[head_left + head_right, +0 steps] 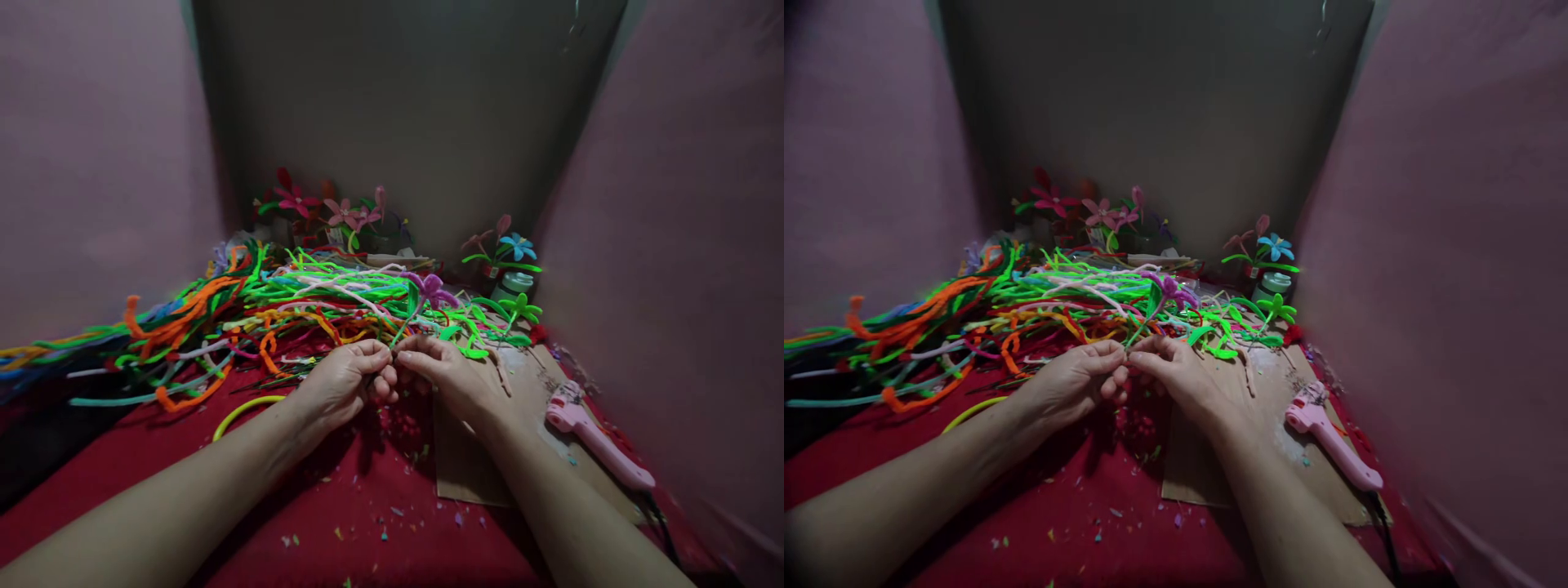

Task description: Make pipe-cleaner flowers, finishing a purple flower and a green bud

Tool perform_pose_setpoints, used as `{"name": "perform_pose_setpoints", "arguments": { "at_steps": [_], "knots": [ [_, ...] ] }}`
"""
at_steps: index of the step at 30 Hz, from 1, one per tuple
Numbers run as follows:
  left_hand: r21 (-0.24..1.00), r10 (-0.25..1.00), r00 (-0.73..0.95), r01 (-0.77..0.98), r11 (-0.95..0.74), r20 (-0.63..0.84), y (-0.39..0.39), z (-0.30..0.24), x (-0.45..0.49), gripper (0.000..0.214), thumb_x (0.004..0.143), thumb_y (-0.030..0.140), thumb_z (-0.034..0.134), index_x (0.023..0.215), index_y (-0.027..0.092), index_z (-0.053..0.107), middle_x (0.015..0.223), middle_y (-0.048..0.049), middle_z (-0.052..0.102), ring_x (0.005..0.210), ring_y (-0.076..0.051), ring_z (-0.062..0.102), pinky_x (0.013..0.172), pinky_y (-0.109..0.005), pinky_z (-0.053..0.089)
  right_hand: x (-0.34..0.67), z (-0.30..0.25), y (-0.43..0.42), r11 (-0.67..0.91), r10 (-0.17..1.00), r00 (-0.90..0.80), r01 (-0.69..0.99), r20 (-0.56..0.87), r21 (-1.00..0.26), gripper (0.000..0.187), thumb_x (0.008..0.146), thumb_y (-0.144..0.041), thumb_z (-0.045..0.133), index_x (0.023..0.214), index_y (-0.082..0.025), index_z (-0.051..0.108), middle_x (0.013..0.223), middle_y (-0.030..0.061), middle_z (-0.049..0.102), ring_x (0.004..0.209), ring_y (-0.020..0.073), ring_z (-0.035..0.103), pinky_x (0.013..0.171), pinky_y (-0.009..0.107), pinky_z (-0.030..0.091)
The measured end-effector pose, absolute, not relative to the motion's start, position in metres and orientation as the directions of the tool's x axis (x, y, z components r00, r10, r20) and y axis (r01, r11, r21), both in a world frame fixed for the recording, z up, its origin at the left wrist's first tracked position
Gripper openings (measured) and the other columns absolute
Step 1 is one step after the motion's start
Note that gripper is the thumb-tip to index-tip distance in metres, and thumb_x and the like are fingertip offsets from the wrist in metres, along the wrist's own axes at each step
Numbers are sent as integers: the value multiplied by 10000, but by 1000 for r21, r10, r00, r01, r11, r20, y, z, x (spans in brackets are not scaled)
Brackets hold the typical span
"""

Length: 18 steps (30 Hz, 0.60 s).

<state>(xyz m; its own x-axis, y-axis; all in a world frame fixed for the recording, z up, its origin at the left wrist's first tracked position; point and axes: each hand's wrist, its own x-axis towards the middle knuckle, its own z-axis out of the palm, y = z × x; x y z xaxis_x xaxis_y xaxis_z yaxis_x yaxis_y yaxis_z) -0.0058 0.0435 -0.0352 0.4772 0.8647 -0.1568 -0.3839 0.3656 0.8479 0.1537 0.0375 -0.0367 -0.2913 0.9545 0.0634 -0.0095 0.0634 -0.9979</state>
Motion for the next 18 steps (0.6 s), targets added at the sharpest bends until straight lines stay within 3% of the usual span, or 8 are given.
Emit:
{"name": "perform_pose_setpoints", "arguments": {
  "at_steps": [6,11,16,18],
  "knots": [
    [856,871,447,-352,379,-202,43,-36,-5,189,828,78,454,657,124,518,482,4,557,351,-73,478,496,-262,507,146,-37,34,157,979,-120,-58,163,-986,155,663,-293,697,737,-176,628,671,-19,600,615,109,524,588,243,390],
    [926,893,422,-254,281,-155,42,-44,-4,156,799,142,507,645,123,521,493,-14,591,337,-84,504,438,-207,432,147,-38,35,128,977,-158,-80,140,-988,153,670,-283,688,779,-192,630,611,-42,558,539,88,471,505,225,328],
    [990,893,427,82,117,-141,48,-32,-8,191,813,287,488,683,151,517,544,-42,623,411,-143,568,449,-228,391,153,-46,41,-4,980,-198,-113,18,-994,202,666,-298,686,828,-179,671,601,-29,565,496,77,436,453,216,266],
    [938,961,271,313,-148,61,48,-15,-19,177,779,288,533,656,162,536,553,-17,600,463,-135,549,480,-224,373,155,-48,43,-28,974,-226,-130,2,-991,219,670,-298,680,853,-179,684,628,-15,583,507,81,451,452,216,271]
  ]
}}
